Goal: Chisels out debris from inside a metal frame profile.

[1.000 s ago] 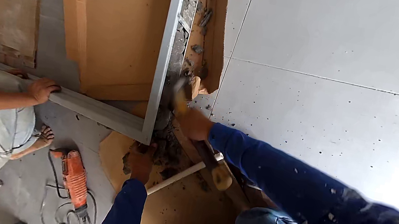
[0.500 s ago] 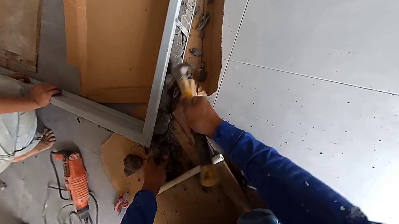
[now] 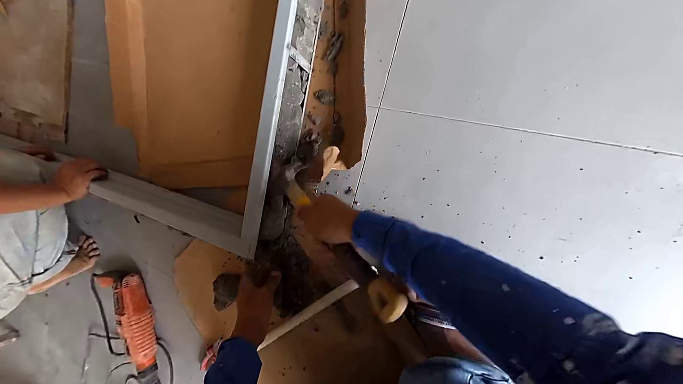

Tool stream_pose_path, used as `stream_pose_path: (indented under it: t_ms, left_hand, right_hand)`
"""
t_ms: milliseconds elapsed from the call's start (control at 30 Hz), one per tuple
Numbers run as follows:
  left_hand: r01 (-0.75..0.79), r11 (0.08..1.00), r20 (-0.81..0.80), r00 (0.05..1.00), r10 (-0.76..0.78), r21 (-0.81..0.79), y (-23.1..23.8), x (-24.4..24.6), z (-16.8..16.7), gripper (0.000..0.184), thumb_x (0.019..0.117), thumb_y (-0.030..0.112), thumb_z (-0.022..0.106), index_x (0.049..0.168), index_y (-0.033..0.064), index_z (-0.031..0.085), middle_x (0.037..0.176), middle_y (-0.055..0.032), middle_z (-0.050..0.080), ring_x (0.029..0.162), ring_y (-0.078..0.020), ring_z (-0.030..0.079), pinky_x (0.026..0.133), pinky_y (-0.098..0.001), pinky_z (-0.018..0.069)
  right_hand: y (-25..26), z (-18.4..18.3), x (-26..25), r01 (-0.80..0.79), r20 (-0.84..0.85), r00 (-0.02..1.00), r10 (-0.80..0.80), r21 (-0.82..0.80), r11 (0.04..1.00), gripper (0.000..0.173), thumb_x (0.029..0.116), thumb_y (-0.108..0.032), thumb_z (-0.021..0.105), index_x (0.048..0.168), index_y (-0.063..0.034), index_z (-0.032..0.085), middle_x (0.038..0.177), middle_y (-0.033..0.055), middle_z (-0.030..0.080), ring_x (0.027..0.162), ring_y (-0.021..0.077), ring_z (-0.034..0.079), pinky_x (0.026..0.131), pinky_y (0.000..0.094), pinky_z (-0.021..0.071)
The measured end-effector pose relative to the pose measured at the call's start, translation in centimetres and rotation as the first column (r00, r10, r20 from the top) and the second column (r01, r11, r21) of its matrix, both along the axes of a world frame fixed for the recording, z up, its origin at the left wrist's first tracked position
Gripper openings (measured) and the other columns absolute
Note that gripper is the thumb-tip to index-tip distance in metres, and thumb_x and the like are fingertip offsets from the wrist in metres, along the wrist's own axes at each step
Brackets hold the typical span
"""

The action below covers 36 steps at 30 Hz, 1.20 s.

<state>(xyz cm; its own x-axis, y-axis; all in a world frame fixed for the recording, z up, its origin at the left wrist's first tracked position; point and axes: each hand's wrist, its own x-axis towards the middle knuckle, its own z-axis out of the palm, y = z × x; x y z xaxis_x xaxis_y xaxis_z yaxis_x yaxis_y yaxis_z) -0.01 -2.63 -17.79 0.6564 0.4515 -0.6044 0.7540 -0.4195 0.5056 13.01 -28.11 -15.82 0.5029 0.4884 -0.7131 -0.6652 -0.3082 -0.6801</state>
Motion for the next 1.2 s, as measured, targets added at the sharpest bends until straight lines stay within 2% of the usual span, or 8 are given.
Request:
stream_pose_path:
  t_ms: [167,267,433,533,633,700,933,1200]
  left_hand:
    - [-0.054,0.993,0.043,0.998,0.05,0.102,-0.7,0.7,0.1,0.063,0.0985,0.03,0.071,0.15,0.0058,0.044,0.146,-0.0167,0.056,0.131,-0.0302,0.055,0.104,-0.0572,0.0478]
    - [-0.053,0.981,0.067,0.997,0.041,0.185,-1.0,2.3,-0.6,0.068,0.0995,0.037,0.069,0.153,0.0057,0.04,0.143,-0.0188,0.057,0.129,-0.0321,0.058,0.105,-0.0563,0.0479]
    - [-0.009,0.924,0.027,1.0,-0.002,0.382,-2.0,1.7,-1.0,0.074,0.0979,0.044,0.069,0.149,-0.0014,0.042,0.137,-0.0272,0.057,0.127,-0.0389,0.057,0.107,-0.0565,0.0471]
    - [0.205,0.867,-0.077,0.979,-0.191,0.454,-3.7,-4.6,1.2,0.069,0.0998,0.045,0.062,0.141,-0.0088,0.048,0.143,-0.0367,0.046,0.134,-0.0499,0.047,0.11,-0.0615,0.0418]
    - [0.614,0.672,-0.249,0.786,-0.566,0.414,-1.9,-12.2,1.4,0.075,0.0891,0.058,0.067,0.141,0.0053,0.055,0.165,-0.0229,0.027,0.139,-0.0431,0.047,0.104,-0.057,0.0504]
    - [0.703,0.577,-0.323,0.707,-0.629,0.416,-0.4,-13.1,0.7,0.063,0.0884,0.038,0.074,0.139,0.006,0.057,0.169,-0.0238,0.014,0.135,-0.0479,0.049,0.099,-0.0582,0.0526]
    - [0.834,0.445,-0.343,0.543,-0.766,0.328,-0.2,-8.1,5.7,0.038,0.1048,0.024,0.054,0.135,0.0012,0.059,0.134,-0.028,0.057,0.119,-0.0441,0.061,0.101,-0.0593,0.0513]
    - [0.796,0.388,-0.318,0.559,-0.766,0.465,1.2,-2.2,19.7,0.055,0.1094,0.048,0.033,0.14,0.0069,0.051,0.079,-0.0173,0.065,0.066,-0.0366,0.066,0.058,-0.0605,0.0536]
  right_hand:
    - [0.9,-0.4,-0.9,0.388,-0.004,0.922,-0.388,0.002,0.922,0.054,0.1116,-0.045,0.034,0.101,0.0002,0.061,0.074,0.0163,0.062,0.057,0.0276,0.065,0.055,0.0476,0.0575]
    - [2.4,-1.0,-1.4,0.1,-0.1,0.991,-0.094,0.061,0.993,0.047,0.1111,-0.04,0.037,0.126,0.0012,0.054,0.077,0.0149,0.061,0.057,0.0228,0.064,0.056,0.0414,0.0577]
    - [-1.5,1.5,-1.8,0.027,-0.091,0.996,-0.023,0.043,0.999,0.049,0.1107,-0.046,0.039,0.104,-0.001,0.057,0.068,0.0106,0.058,0.051,0.0189,0.06,0.051,0.0369,0.0551]
    - [-2.8,1.1,-4.0,0.114,0.016,0.993,-0.115,0.037,0.993,0.052,0.1092,-0.05,0.039,0.097,-0.0031,0.059,0.069,0.0118,0.059,0.052,0.0224,0.061,0.051,0.0411,0.0549]
    - [-4.1,1.0,-5.2,0.205,0.169,0.964,-0.203,0.004,0.979,0.049,0.1093,-0.048,0.041,0.089,-0.0055,0.058,0.068,0.0103,0.056,0.056,0.0245,0.058,0.053,0.0447,0.0506]
    - [-4.6,1.1,-5.6,0.304,0.232,0.924,-0.303,0.032,0.952,0.048,0.1091,-0.047,0.043,0.088,-0.0062,0.058,0.064,0.0085,0.055,0.052,0.0227,0.057,0.05,0.0431,0.0513]
    - [-5.3,2.6,-5.9,0.552,0.227,0.752,-0.619,0.297,0.779,0.044,0.1098,-0.043,0.044,0.091,-0.0049,0.056,0.059,0.0076,0.054,0.044,0.0217,0.057,0.045,0.0424,0.0546]
    - [-7.8,5.4,-6.6,0.514,0.289,0.772,-0.566,0.238,0.824,0.046,0.1101,-0.046,0.042,0.097,-0.0049,0.057,0.061,0.0083,0.057,0.046,0.0213,0.06,0.046,0.04,0.0557]
